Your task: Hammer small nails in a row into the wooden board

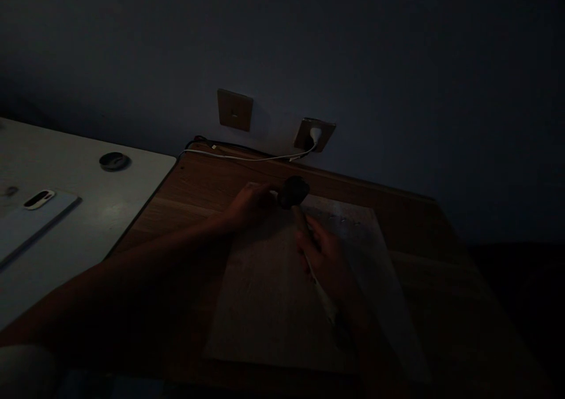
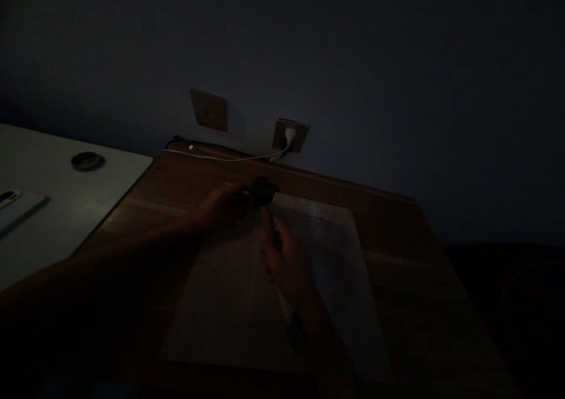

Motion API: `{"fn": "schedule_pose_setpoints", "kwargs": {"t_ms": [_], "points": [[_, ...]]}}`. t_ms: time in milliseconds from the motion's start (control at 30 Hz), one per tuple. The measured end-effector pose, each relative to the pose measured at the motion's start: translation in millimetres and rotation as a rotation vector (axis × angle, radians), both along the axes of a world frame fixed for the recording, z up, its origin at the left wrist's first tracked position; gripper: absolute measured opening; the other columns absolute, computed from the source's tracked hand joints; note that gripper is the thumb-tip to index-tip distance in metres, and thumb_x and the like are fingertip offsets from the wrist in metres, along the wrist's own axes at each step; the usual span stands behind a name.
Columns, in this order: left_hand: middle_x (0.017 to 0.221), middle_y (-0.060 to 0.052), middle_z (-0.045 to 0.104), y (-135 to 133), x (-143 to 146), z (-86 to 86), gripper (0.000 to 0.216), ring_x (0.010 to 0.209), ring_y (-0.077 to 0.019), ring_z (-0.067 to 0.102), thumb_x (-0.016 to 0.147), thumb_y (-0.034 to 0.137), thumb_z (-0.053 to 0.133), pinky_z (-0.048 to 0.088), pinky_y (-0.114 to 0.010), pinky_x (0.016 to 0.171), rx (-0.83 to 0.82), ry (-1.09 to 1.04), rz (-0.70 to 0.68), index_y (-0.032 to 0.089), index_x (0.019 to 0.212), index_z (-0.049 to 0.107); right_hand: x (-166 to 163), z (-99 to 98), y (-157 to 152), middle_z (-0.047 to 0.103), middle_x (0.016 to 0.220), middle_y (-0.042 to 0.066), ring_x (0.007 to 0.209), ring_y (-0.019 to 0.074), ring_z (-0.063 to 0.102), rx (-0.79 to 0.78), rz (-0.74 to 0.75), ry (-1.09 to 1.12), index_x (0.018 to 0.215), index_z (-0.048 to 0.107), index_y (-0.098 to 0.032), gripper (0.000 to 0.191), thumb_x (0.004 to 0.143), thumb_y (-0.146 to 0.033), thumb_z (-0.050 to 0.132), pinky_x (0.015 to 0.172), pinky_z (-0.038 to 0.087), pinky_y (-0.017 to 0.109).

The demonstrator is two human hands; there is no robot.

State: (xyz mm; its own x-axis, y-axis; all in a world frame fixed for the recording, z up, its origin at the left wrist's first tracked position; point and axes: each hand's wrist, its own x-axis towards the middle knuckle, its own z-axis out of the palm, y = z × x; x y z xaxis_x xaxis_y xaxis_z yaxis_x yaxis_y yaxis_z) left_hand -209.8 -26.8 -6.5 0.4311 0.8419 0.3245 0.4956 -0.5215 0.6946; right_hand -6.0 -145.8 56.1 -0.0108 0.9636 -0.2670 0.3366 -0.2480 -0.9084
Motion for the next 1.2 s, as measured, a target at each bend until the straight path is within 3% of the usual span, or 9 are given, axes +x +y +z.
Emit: {"fn": "schedule_pose_setpoints", "kwargs": {"t_ms": [167,367,500,767,867,967,1100,1200], "points": [[0.113,-0.01,0.078,2,0,0.7,0.044,0.111,-0.028,0.072,0.079,0.013,0.074,0.055,-0.041,0.098,0.03,0.107,0.101,0.019,0.123,0.071,-5,1.7,0,0.055,0.07,-0.006,0.044,0.0086,0.05,-0.014,0.058,-0.029,0.147,0.058,-0.018,0.059,0.095,-0.045,0.057,0.035,0.04,0.02],[0.113,-0.007,0.078,1,1,0.8,0.045,0.108,-0.0257,0.074,0.083,0.018,0.075,0.055,-0.037,0.095,-0.036,0.066,0.091,0.02,0.127,0.07,-4,4.2,0,0.058,0.072,-0.005,0.044,0.0092,0.051,-0.033,0.032,-0.045,0.15,0.056,-0.019,0.061,0.096,-0.047,0.057,0.036,0.041,0.02],[0.114,-0.009,0.079,0,2,0.8,0.041,0.11,-0.0276,0.073,0.083,0.018,0.074,0.053,-0.042,0.102,-0.025,0.107,0.102,0.018,0.123,0.071,-3,3.0,-4,0.058,0.072,-0.006,0.044,0.0088,0.051,-0.043,0.031,-0.002,0.15,0.054,-0.02,0.065,0.092,-0.049,0.062,0.035,0.04,0.019],[0.105,-0.006,0.08,0,0,-1.0,0.035,0.112,-0.0266,0.071,0.086,0.024,0.07,0.045,-0.05,0.111,0.011,0.093,0.043,0.02,0.121,0.069,30,-2.5,-60,0.062,0.069,-0.01,0.036,0.0118,0.049,-0.049,-0.396,0.284,0.157,0.03,-0.035,0.087,0.085,-0.058,0.074,0.031,0.037,0.021],[0.104,-0.005,0.081,0,0,1.0,0.034,0.11,-0.0265,0.072,0.085,0.024,0.071,0.046,-0.05,0.111,0.008,0.102,0.046,0.02,0.119,0.07,39,-3.2,-75,0.056,0.064,-0.011,0.035,0.0094,0.045,0.008,-0.55,0.248,0.136,0.048,-0.033,0.062,0.085,-0.057,0.073,0.033,0.032,0.02],[0.105,-0.007,0.081,0,0,2.1,0.028,0.107,-0.0269,0.073,0.085,0.024,0.071,0.048,-0.049,0.109,0.008,0.119,0.053,0.019,0.112,0.072,41,-2.6,-81,0.058,0.067,-0.007,0.041,0.0103,0.051,-0.041,-0.669,0.175,0.116,0.056,-0.028,0.048,0.082,-0.057,0.073,0.04,0.038,0.022],[0.106,-0.008,0.08,1,-1,1.6,0.022,0.104,-0.0267,0.073,0.085,0.026,0.07,0.05,-0.048,0.107,0.023,0.132,0.061,0.02,0.105,0.075,40,-12.5,-84,0.066,0.082,-0.003,0.055,0.0168,0.063,-0.123,-0.603,0.161,0.125,0.055,-0.029,0.057,0.084,-0.066,0.067,0.051,0.049,0.028],[0.104,-0.007,0.08,2,0,4.4,0.024,0.101,-0.0257,0.074,0.084,0.025,0.069,0.053,-0.045,0.105,0.029,0.142,0.052,0.02,0.106,0.075,39,-24.9,-85,0.069,0.088,0.001,0.074,0.0222,0.069,-0.057,-0.469,0.032,0.123,0.056,-0.027,0.055,0.089,-0.069,0.063,0.067,0.055,0.033]]}}
